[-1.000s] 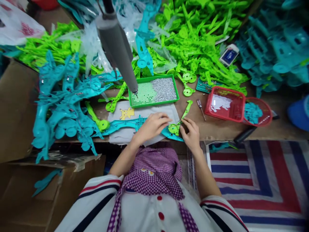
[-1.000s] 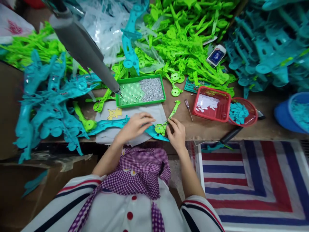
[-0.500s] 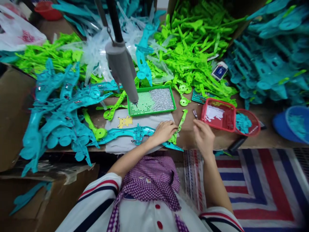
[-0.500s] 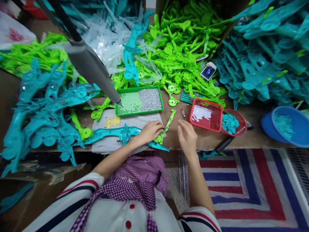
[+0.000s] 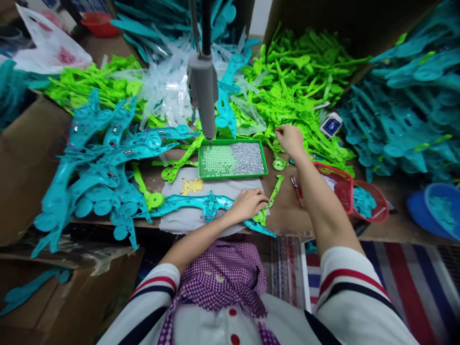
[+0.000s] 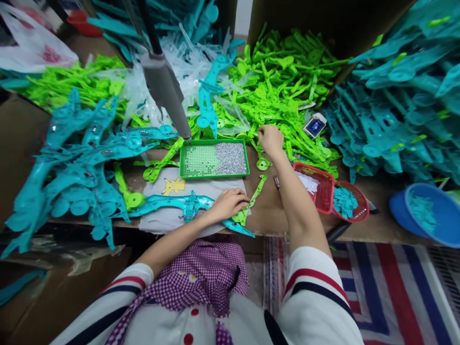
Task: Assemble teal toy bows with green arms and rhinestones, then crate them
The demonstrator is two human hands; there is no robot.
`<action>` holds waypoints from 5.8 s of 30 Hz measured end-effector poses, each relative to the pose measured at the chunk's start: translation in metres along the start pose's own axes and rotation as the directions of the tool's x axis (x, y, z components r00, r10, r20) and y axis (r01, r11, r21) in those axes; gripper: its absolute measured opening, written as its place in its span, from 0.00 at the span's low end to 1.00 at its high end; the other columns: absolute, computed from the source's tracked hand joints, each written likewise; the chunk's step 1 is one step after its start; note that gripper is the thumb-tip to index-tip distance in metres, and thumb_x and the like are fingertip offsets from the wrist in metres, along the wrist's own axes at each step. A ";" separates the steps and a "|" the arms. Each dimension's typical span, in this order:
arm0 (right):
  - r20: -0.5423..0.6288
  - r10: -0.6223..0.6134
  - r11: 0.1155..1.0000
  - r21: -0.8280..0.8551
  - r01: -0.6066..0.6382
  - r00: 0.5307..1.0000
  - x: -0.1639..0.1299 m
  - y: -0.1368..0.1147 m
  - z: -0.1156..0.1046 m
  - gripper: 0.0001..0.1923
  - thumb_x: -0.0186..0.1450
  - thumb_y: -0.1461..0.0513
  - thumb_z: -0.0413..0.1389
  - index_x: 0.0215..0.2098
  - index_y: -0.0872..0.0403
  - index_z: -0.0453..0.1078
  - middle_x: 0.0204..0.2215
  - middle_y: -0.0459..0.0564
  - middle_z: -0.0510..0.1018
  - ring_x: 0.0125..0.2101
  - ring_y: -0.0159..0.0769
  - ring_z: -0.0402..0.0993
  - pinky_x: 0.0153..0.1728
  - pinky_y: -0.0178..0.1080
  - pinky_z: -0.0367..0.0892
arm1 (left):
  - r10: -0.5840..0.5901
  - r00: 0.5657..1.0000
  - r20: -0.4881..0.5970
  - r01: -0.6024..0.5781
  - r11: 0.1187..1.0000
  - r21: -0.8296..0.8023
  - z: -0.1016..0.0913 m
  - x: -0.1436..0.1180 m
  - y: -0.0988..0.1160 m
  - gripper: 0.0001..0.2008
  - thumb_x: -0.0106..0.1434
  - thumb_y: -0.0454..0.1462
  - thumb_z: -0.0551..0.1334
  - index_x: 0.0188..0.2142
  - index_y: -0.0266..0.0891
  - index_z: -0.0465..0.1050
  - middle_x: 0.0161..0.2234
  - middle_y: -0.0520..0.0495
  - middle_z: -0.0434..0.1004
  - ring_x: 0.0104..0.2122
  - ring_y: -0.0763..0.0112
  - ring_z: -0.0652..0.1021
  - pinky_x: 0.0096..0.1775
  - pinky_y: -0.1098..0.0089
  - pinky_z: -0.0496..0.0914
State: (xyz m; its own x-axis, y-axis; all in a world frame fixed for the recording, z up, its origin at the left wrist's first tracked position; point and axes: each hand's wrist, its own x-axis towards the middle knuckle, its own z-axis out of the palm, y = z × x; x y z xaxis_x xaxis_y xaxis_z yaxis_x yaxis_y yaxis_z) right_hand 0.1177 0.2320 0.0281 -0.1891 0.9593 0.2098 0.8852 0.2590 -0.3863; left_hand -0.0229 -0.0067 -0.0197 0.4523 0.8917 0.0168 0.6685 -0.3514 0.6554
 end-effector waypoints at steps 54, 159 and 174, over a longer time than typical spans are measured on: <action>-0.111 0.006 0.999 -0.032 -0.010 0.994 -0.175 0.027 -0.075 0.13 0.68 0.59 0.51 0.40 0.52 0.77 0.41 0.57 0.83 0.45 0.50 0.77 0.50 0.52 0.64 | -0.088 0.995 0.035 0.091 0.992 -0.090 -0.011 0.005 0.005 0.14 0.69 0.40 0.61 0.52 0.43 0.77 0.46 0.46 0.78 0.46 0.63 0.77 0.51 0.64 0.68; -0.040 0.287 0.908 0.328 -0.259 0.957 -0.253 0.004 -0.003 0.27 0.68 0.46 0.53 0.58 0.52 0.68 0.52 0.60 0.74 0.46 0.45 0.76 0.49 0.50 0.72 | -0.062 0.993 0.102 0.074 0.991 -0.109 -0.012 0.005 0.002 0.24 0.65 0.50 0.65 0.58 0.49 0.73 0.51 0.46 0.76 0.52 0.58 0.74 0.53 0.58 0.66; -0.018 0.053 0.974 0.220 -0.048 0.998 -0.230 0.022 0.007 0.21 0.71 0.54 0.49 0.54 0.53 0.75 0.56 0.57 0.77 0.56 0.44 0.75 0.59 0.52 0.68 | -0.084 0.990 0.115 0.095 0.991 -0.098 -0.007 0.007 0.001 0.22 0.64 0.51 0.65 0.56 0.50 0.76 0.49 0.48 0.74 0.50 0.59 0.73 0.52 0.58 0.65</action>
State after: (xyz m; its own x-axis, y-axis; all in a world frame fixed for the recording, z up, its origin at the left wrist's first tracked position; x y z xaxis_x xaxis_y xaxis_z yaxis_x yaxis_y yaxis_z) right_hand 0.1777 0.0180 -0.0346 -0.1341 0.9696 0.2048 0.7780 0.2310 -0.5843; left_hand -0.0229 0.0008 -0.0139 0.4595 0.8793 -0.1251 0.6475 -0.2352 0.7249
